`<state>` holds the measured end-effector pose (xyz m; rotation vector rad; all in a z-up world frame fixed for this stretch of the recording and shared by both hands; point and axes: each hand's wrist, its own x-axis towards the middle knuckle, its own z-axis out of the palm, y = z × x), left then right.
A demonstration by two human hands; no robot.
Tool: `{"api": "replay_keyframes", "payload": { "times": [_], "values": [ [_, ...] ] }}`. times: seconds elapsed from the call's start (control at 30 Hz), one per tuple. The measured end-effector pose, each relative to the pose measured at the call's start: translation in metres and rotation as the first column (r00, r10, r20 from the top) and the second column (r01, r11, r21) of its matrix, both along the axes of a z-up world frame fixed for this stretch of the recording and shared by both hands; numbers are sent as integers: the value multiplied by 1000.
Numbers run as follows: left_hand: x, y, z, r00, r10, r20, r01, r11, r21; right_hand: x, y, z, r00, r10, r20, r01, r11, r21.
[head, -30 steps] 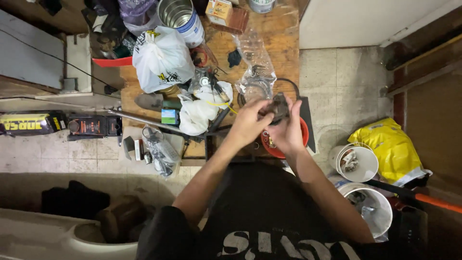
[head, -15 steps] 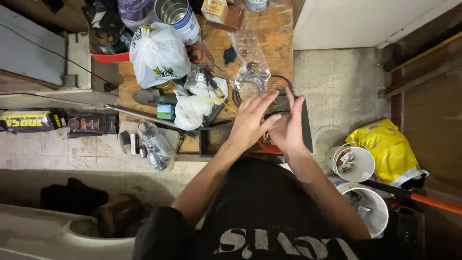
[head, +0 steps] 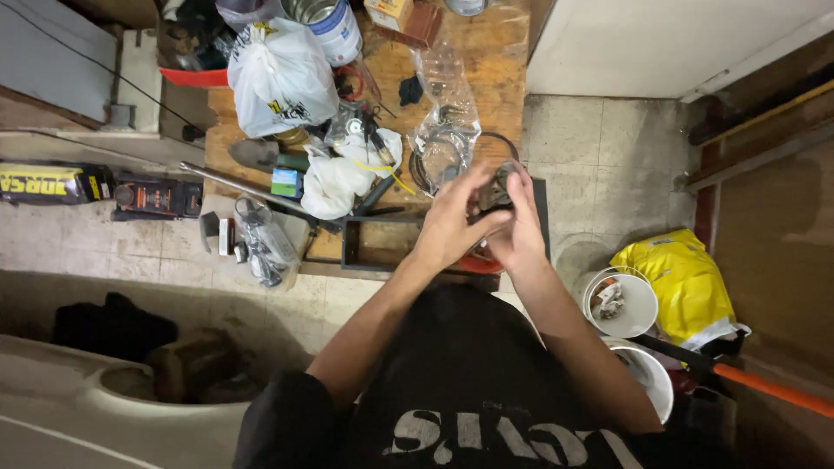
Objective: Inspecting and sorting through various mechanical components, tools, and supplies in a workshop environment.
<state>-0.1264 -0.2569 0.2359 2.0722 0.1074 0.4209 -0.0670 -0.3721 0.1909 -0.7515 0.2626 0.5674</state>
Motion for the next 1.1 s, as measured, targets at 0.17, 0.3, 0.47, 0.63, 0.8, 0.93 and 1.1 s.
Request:
{"api": "replay_keyframes", "payload": {
  "times": [0.17,0.3,0.47,0.63,0.8,0.93,1.1],
  "values": [
    [-13,2,1,992,122,-16,-121,934,-335,4,2,28,976,80,-204,-68,996,65],
    [-37,12,-15,978,193,-78,-204,822,-531,5,14,35,914,167,-370,-125,983,135],
    [-76,31,-15,946,304,-112,-322,842,-433,-12,41,31,880,287,-378,-235,955,180],
    [-109,63,-14,885,461,69,-436,870,-231,-51,87,36,858,452,-244,-417,891,180],
    [-171,123,-11,856,502,123,-471,855,-216,-99,156,-5,794,597,-113,-598,801,34],
    [-250,190,-29,813,571,115,-548,816,-183,-162,230,-19,731,680,-50,-681,732,1],
    [-351,279,-33,792,609,39,-586,777,-231,-249,335,-17,642,765,-58,-766,643,9]
  ]
}}
